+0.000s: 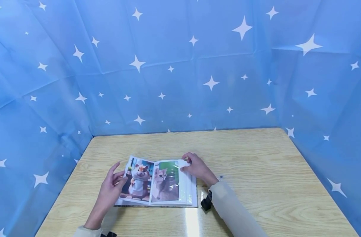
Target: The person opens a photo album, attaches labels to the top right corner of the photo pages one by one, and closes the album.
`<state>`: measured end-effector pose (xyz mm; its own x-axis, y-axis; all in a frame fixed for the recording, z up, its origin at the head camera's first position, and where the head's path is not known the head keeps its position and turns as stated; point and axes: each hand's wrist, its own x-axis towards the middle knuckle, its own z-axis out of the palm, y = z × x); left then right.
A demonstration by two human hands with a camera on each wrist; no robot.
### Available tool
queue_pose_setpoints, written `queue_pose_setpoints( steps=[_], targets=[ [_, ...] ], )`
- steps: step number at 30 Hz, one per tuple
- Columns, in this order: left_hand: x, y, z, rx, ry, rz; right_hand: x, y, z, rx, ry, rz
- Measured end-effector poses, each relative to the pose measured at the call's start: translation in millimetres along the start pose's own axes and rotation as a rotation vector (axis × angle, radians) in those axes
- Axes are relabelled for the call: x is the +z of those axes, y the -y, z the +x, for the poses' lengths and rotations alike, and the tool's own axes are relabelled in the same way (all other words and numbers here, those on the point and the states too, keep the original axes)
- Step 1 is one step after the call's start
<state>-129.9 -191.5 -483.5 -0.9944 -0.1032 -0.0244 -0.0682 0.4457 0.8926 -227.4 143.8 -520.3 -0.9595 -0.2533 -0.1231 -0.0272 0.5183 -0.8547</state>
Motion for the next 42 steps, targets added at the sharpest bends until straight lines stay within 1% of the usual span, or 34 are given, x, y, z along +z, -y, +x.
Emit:
queue_pose_setpoints(
  steps=[9,11,15,18,24,26,29,32,36,40,42],
  targets=[
    [-1.3,9.9,4.8,-0.077,0.011,0.008,0,0,-0.4,0.012,0.002,0.013],
    [-1.9,11.5,5.1,-0.098,0.028,-0.01,0,0,-0.1,0.015,0.0,0.011],
    [-2.8,16.4,5.6,-0.133,0.093,-0.011,1,-1,0.5,0.011,0.0,0.006],
    [-2.8,18.5,6.1,-0.141,0.126,0.006,0,-2,0.9,-0.001,0.002,0.005],
    [-2.2,19.0,6.1,-0.173,0.15,-0.085,-1,-2,1.1,-0.021,0.003,0.005],
    [-2.1,19.0,6.0,-0.178,0.15,-0.099,-1,-2,1.3,-0.021,0.006,0.003],
    [-2.2,19.3,6.4,-0.159,0.144,-0.058,0,-2,1.4,-0.015,0.006,-0.001],
    [-1.8,19.3,7.2,-0.129,0.141,0.006,0,0,-0.1,-0.017,-0.005,-0.005],
    [-0.3,18.2,7.5,-0.103,0.13,0.085,0,1,-3.4,-0.047,-0.023,-0.013],
    [-0.3,16.3,6.2,-0.094,0.123,0.127,-1,1,-7.2,-0.095,-0.029,-0.04],
    [-1.2,15.7,5.5,-0.096,0.127,0.135,-2,1,-10.0,-0.123,-0.021,-0.057]
  ],
)
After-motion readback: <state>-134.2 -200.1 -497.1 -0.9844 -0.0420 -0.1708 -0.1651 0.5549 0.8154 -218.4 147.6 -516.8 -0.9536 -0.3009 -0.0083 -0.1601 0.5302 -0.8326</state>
